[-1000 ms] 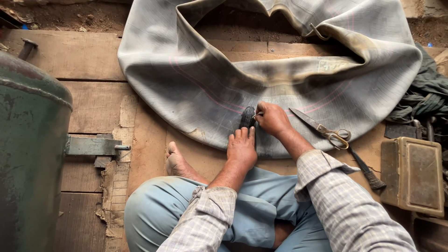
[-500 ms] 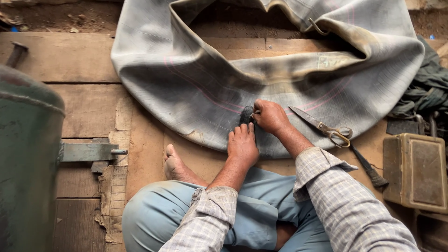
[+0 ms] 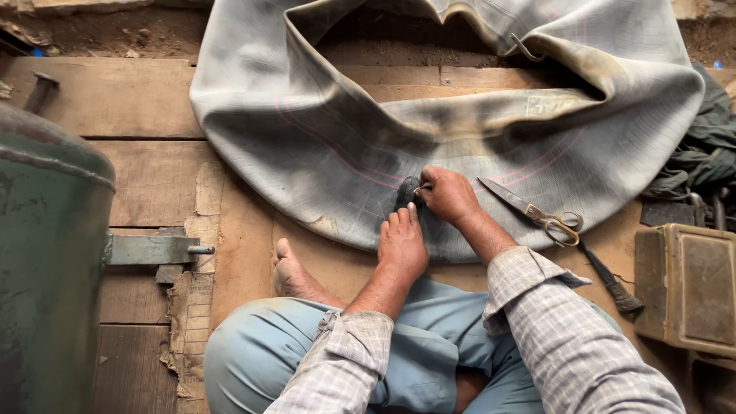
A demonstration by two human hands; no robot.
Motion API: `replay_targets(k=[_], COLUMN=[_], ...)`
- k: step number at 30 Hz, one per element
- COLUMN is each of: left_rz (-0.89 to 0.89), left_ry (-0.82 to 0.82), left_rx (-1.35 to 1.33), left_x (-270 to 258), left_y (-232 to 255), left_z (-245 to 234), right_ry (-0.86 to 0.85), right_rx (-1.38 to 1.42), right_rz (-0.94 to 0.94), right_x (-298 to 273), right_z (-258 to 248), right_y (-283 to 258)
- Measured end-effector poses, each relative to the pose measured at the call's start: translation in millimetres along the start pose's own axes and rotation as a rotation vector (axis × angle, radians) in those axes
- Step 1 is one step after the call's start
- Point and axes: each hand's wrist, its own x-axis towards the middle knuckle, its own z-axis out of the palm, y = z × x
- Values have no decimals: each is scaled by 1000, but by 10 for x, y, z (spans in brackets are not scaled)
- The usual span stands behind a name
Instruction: The person sits on the ground repairing a large rubber inner tube. They apply adhesive from a small container onto a marked spot on the tube, press and work a rubber patch onto the cemented area by hand, and use scissors to trim or prepare patch material.
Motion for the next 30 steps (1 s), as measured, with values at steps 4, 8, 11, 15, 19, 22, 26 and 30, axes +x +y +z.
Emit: replay_targets(k=[4, 8, 11, 15, 19, 22, 26, 30], left_rz=[-10, -4, 16, 53, 23, 6, -12, -142], left_ry=[-18, 2, 49, 67, -41, -16, 94, 135], left_rx=[-50, -76, -121, -46, -127, -145, -276, -648], left_x=[24, 4, 0, -58, -81, -37, 56, 170], left_y=[19, -11, -52, -82, -49, -41, -138, -389], left_z=[-84, -155, 21, 3, -291, -278, -100, 25], right_ry=[37, -2, -30, -54, -80, -88, -176, -186], right_rx=[37, 27, 26, 70, 46, 7, -76, -48], right_rz=[-61, -109, -92, -9, 8, -36, -88, -48], right_x=[-36, 8, 26, 79, 20, 15, 98, 51], right_z=[4, 5, -43, -50, -116, -103, -86, -311], right_y=[18, 86, 60, 24, -81, -69, 30, -44])
